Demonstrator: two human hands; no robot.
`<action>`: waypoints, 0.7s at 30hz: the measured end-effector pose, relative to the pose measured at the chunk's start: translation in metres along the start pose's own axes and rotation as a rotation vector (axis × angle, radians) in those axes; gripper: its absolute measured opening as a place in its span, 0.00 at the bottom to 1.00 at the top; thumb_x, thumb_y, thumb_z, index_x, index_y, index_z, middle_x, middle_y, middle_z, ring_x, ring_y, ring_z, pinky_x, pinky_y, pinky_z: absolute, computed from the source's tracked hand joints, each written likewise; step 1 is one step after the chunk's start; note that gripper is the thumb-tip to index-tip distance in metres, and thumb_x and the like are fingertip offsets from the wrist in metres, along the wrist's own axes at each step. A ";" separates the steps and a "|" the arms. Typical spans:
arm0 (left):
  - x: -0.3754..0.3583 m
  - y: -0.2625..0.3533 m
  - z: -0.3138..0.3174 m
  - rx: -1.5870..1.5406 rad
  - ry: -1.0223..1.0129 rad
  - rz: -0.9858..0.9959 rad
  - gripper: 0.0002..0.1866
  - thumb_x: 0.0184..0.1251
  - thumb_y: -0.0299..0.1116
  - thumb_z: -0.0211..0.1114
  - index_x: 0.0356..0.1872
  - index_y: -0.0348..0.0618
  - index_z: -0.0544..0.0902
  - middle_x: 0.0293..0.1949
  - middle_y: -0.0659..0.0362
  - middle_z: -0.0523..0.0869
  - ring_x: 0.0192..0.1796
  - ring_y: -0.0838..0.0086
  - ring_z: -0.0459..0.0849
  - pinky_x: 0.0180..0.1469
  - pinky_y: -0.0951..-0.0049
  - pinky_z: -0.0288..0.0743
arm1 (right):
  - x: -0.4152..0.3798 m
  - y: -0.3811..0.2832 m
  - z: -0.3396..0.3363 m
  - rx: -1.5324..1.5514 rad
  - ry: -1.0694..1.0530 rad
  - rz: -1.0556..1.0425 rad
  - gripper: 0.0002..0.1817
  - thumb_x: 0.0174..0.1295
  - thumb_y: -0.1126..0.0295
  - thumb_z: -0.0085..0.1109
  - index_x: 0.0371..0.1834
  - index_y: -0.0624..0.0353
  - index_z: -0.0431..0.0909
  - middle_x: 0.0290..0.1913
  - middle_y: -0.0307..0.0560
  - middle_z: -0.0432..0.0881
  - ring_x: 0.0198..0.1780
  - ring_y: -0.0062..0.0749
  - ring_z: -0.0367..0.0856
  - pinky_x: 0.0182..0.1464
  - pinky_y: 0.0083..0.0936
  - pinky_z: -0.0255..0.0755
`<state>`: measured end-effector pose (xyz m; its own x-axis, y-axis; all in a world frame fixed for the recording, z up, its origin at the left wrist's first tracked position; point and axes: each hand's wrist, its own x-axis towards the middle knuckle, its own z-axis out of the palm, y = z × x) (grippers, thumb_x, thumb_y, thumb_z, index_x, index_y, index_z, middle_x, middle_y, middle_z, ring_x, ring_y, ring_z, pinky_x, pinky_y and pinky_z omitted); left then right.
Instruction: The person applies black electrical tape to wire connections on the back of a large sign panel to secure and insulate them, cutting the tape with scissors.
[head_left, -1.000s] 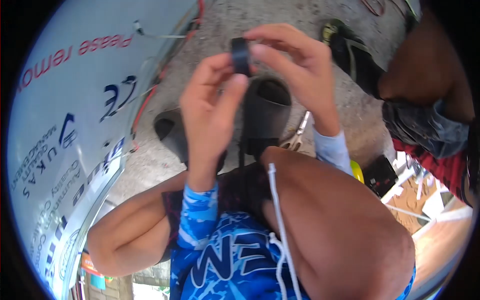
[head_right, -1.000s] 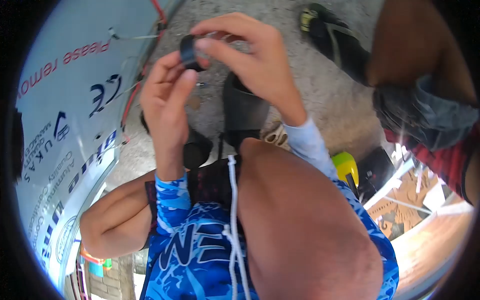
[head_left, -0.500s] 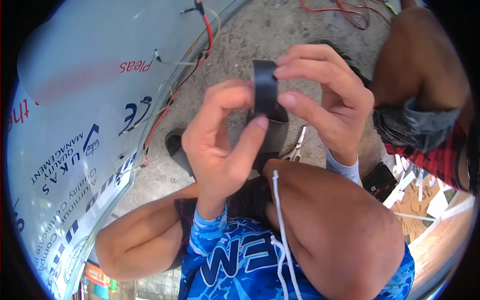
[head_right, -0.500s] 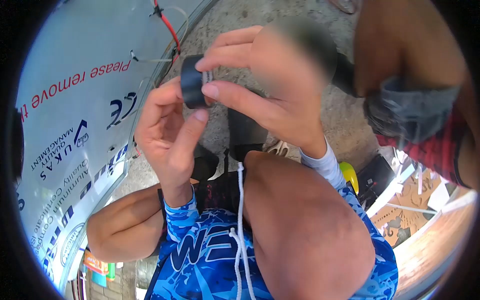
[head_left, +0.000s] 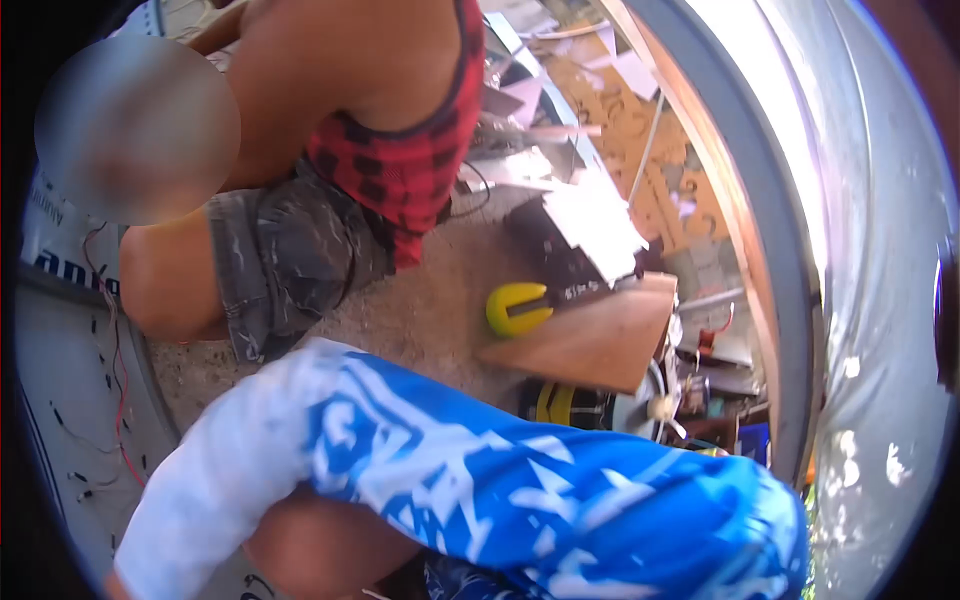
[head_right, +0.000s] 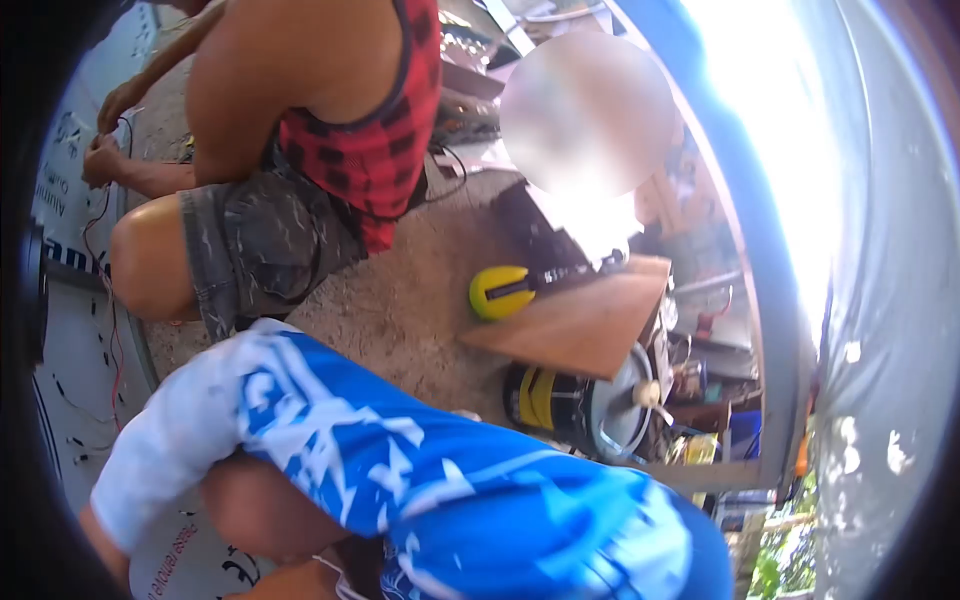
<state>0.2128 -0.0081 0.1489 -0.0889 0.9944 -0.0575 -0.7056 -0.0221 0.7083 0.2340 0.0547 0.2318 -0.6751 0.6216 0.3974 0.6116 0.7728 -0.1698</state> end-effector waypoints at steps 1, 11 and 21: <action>-0.004 0.000 -0.002 0.009 -0.030 -0.010 0.16 0.69 0.20 0.58 0.56 0.25 0.74 0.49 0.43 0.82 0.49 0.61 0.84 0.56 0.63 0.75 | -0.003 -0.010 -0.002 -0.058 -0.042 0.026 0.10 0.62 0.67 0.61 0.36 0.63 0.83 0.35 0.44 0.83 0.35 0.30 0.83 0.38 0.32 0.75; 0.016 0.063 -0.128 0.349 0.077 0.259 0.13 0.63 0.20 0.61 0.49 0.28 0.78 0.45 0.48 0.84 0.45 0.64 0.83 0.51 0.68 0.76 | 0.039 -0.118 0.046 -0.306 -0.307 -0.175 0.16 0.67 0.64 0.54 0.47 0.66 0.79 0.47 0.50 0.81 0.45 0.37 0.82 0.49 0.37 0.73; -0.036 0.179 -0.213 0.809 0.219 0.373 0.11 0.58 0.19 0.65 0.43 0.32 0.82 0.41 0.52 0.86 0.42 0.67 0.83 0.47 0.73 0.76 | 0.043 -0.202 0.043 -0.522 -0.473 -0.305 0.23 0.71 0.61 0.47 0.59 0.69 0.75 0.59 0.57 0.78 0.55 0.44 0.81 0.60 0.43 0.71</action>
<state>-0.0600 -0.0700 0.1282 -0.4014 0.8936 0.2007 0.0962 -0.1767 0.9795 0.0632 -0.0690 0.2445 -0.8780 0.4703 -0.0894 0.4064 0.8309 0.3800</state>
